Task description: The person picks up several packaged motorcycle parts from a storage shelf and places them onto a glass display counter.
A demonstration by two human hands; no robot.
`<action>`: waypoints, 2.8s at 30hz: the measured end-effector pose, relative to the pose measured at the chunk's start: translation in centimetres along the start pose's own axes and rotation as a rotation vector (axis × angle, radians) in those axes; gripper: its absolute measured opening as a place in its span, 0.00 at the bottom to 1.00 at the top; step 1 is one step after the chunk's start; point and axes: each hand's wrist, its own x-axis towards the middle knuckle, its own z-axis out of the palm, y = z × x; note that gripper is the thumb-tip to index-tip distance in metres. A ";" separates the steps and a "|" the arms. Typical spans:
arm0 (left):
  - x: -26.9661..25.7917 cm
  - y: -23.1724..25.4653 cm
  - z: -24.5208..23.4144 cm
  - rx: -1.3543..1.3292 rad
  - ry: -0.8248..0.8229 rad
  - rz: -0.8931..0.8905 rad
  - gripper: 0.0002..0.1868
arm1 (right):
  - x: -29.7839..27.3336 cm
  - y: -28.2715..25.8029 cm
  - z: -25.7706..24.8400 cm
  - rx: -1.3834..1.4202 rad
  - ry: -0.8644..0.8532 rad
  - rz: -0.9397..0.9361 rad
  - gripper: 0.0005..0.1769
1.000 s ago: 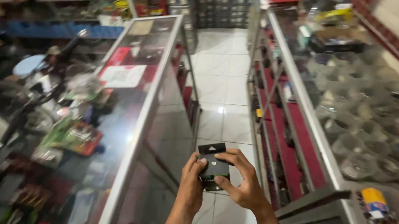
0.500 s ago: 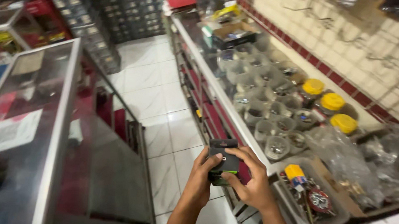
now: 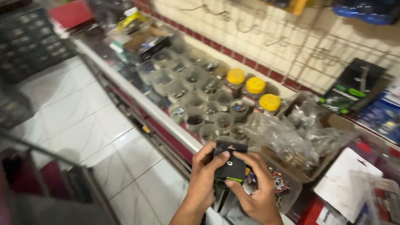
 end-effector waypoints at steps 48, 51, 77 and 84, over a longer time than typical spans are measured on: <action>29.5 -2.7 17.7 0.454 -0.513 0.492 0.08 | 17.3 6.2 -7.4 -0.575 0.661 -0.094 0.21; 30.0 -2.2 18.4 0.512 -0.476 0.564 0.07 | 18.1 5.7 -7.5 -0.536 0.685 -0.009 0.18; 29.2 -1.4 19.0 1.148 -0.457 1.271 0.06 | 19.0 6.8 -7.1 -0.759 0.705 -0.093 0.20; 28.7 -0.7 18.6 1.049 -0.531 1.194 0.06 | 18.1 9.0 -6.6 -0.886 0.652 -0.101 0.26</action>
